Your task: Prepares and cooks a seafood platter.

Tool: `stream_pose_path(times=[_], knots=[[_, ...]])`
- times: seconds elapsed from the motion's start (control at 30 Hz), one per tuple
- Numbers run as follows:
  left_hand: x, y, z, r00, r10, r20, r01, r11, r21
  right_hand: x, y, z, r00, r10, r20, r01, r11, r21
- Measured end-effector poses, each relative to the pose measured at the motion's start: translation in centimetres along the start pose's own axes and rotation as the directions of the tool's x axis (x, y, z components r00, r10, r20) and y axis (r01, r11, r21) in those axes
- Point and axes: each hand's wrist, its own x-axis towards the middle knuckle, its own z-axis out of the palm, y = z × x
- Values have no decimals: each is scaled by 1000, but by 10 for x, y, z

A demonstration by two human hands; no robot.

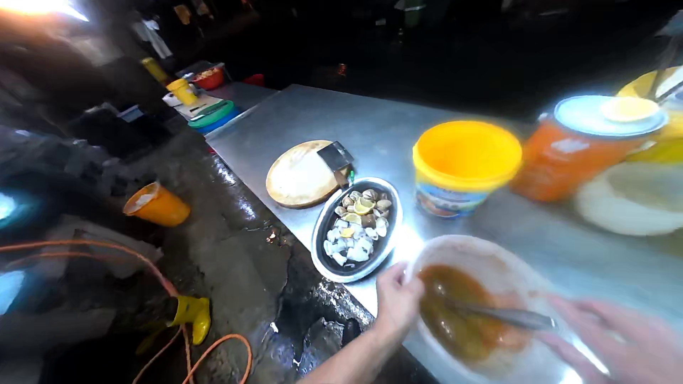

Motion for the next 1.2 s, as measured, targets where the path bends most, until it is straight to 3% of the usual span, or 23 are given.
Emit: stream_pose_path(times=[0.07,0.13,0.2,0.23,0.3,0.37,0.4,0.47,0.53,0.63,0.67,0.83,1.07,1.2], knots=[[8,3,-20,996,-1,86,2,1000,-12,48,-17,15,971,-26,237,56,991,-118],[20,6,-46,972,24,236,-29,999,14,71,-21,43,941,-3,337,96,961,-259],[41,10,-88,936,100,337,-182,958,221,76,-29,54,896,33,444,131,933,-335],[61,11,-117,947,150,284,-260,877,404,79,-35,54,868,50,494,137,932,-335],[111,2,-183,982,180,58,-167,679,715,81,-45,55,826,93,557,124,932,-340],[156,-24,-231,990,106,-98,18,583,812,78,-52,59,777,211,593,77,903,-422],[170,-37,-242,994,34,-108,69,576,814,78,-54,63,768,258,587,71,876,-477],[184,-52,-246,998,-46,-51,69,659,749,87,-68,60,678,374,633,13,855,-518],[184,-61,-242,1000,-26,2,18,727,687,100,-85,42,574,441,690,-115,878,-465],[186,-64,-239,1000,22,-3,-15,773,634,110,-108,22,495,480,724,-261,877,-403],[188,-65,-240,1000,25,2,-21,783,622,110,-117,21,487,471,736,-264,882,-390],[199,-70,-245,996,35,78,-74,820,567,103,-129,34,664,450,598,-139,859,-493],[177,-79,-249,993,22,114,-82,826,557,88,-128,26,534,539,652,-137,815,-562],[163,-85,-245,998,34,55,-58,845,531,94,-134,11,385,548,743,-155,831,-534]])
